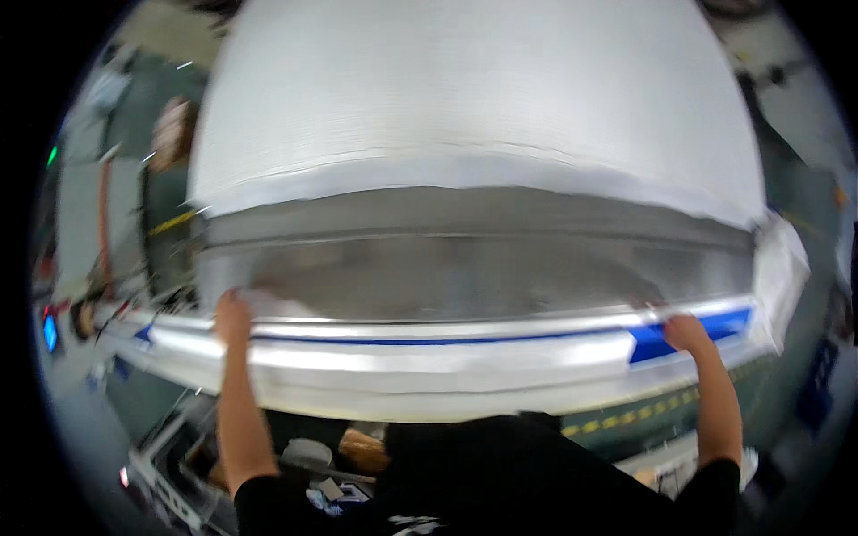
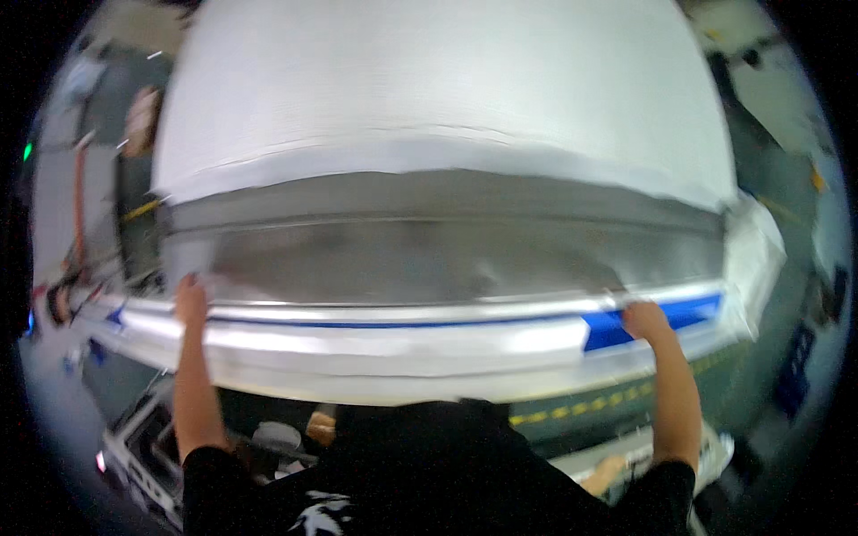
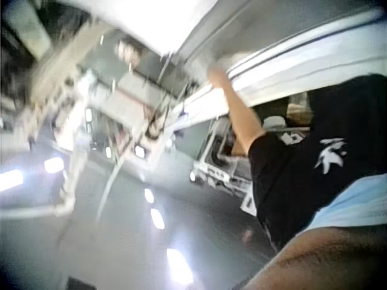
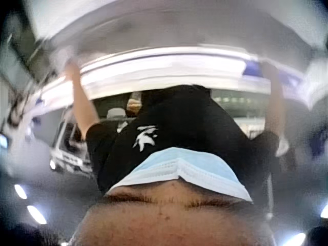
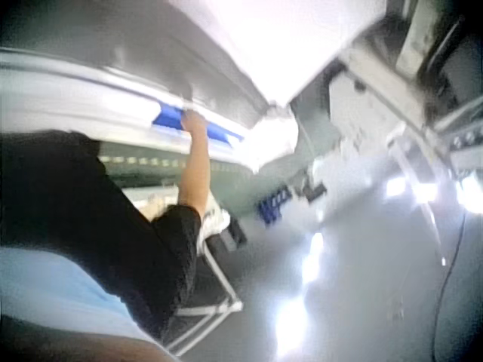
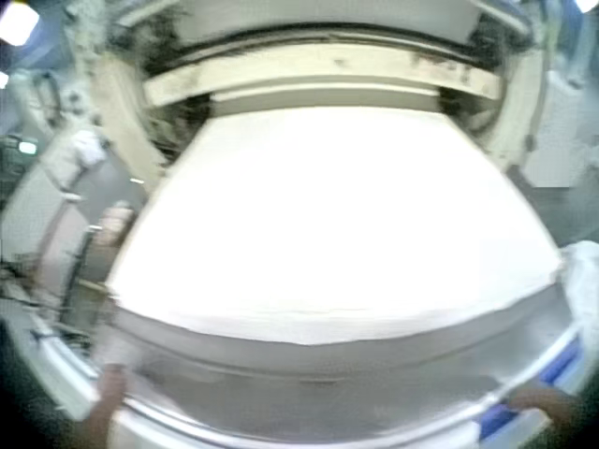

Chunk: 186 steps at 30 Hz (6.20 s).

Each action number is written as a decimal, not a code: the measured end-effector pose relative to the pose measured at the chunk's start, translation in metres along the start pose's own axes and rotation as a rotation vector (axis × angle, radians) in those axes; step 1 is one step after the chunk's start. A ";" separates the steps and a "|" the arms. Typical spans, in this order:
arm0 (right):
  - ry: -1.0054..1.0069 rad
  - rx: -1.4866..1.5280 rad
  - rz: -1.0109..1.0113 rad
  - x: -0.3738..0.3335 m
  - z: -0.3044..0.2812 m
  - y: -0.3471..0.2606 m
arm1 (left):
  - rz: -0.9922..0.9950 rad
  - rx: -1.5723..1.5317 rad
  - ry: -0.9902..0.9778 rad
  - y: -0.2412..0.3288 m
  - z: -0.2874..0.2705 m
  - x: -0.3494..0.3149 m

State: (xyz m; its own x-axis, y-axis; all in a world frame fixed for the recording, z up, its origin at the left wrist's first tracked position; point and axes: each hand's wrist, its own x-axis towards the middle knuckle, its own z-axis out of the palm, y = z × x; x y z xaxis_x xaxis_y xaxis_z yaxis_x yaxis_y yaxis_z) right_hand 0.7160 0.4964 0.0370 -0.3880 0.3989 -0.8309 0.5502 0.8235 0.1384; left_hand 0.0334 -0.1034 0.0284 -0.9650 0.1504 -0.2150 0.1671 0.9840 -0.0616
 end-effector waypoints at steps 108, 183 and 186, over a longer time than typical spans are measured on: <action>1.061 0.306 -0.087 0.114 -0.317 -0.400 | 0.712 0.684 -0.192 0.101 -0.110 0.172; 2.222 2.162 0.257 -0.260 -0.056 0.213 | 0.693 -0.239 -0.505 0.195 -0.166 -0.132; 2.038 1.939 0.976 -0.292 0.052 0.238 | 0.546 -0.649 -0.702 0.152 -0.068 -0.109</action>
State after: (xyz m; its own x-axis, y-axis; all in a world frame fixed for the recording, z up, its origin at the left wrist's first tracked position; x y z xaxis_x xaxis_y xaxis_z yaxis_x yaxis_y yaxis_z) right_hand 0.9988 0.5555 0.2845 0.8036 0.5896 0.0810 0.0543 0.0629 -0.9965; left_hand 0.1498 0.0361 0.1091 -0.4291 0.6951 -0.5768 0.1997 0.6958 0.6899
